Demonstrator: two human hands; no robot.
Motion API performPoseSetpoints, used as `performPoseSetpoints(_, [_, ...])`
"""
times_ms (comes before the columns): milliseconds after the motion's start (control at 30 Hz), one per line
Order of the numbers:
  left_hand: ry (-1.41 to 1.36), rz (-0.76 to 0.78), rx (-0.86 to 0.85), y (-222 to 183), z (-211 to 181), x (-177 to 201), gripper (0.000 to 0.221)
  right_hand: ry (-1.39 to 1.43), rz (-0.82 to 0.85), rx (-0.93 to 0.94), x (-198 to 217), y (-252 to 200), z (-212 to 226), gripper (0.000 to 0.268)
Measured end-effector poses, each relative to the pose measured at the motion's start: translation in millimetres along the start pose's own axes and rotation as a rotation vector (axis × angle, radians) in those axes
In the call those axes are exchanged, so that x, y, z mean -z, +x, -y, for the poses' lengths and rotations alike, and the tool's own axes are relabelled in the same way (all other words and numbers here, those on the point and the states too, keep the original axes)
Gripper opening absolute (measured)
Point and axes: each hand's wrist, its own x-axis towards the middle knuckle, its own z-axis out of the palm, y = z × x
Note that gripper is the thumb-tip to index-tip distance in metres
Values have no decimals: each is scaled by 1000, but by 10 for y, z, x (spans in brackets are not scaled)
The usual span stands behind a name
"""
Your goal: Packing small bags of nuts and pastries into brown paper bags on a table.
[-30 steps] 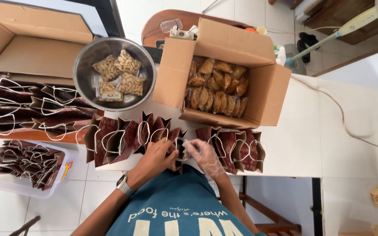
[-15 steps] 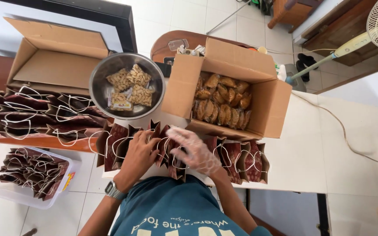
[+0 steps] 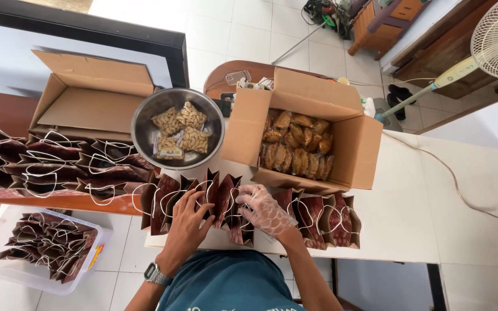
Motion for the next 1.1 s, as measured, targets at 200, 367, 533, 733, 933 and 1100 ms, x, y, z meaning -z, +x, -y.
performPoseSetpoints(200, [-34, 12, -67, 65, -91, -36, 31, 131, -106, 105, -102, -17, 254, 17])
performPoseSetpoints(367, [-110, 118, -40, 16, -14, -480, 32, 222, -169, -7, -122, 34, 551, 17])
performPoseSetpoints(533, [-304, 232, 92, -23, -81, -299, 25, 219, -230, 38, -184, -33, 513, 12])
performPoseSetpoints(733, [-564, 238, 203, 44, -117, 37, 22, 222, -240, 81, -102, -61, 575, 9])
performPoseSetpoints(933, [-573, 211, 262, 5, -133, 147, 25, 198, -258, 28, 34, -207, 634, 8])
performPoseSetpoints(1100, [-599, 228, 266, 17, -234, 305, 27, 201, -291, -8, 193, -319, 593, 7])
